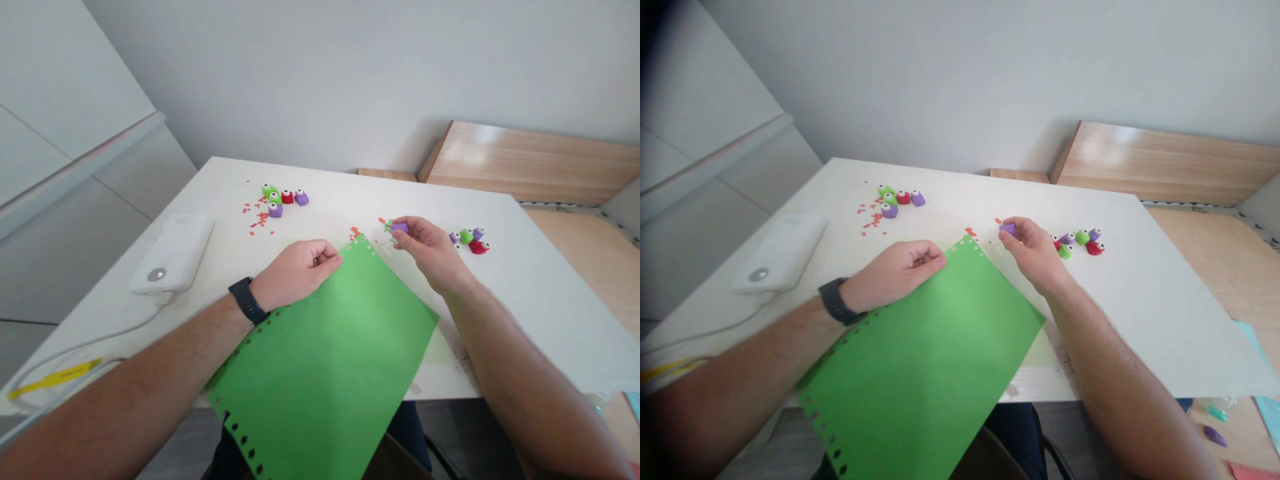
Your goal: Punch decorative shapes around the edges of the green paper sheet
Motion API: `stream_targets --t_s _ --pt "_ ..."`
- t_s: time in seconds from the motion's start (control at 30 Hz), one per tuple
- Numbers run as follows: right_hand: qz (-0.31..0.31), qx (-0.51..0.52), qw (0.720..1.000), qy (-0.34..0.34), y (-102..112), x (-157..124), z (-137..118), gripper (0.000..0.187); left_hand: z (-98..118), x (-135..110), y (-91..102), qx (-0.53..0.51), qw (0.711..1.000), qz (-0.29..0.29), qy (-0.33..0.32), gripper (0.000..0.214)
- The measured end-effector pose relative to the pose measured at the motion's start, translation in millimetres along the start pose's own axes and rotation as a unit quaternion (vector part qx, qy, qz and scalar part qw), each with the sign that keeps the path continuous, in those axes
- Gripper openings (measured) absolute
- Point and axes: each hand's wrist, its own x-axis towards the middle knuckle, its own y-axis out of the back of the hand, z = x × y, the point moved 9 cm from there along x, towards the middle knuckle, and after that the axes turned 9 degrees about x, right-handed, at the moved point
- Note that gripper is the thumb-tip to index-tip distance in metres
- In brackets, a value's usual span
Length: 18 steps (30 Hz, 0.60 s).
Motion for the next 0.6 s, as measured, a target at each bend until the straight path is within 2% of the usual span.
stream_targets --t_s 0.6 --pt "0.016 0.036 0.999 -0.035 1.0 1.8 5.3 0.039 1.8 -0.6 0.4 -0.003 1.0 0.001 -0.004 0.034"
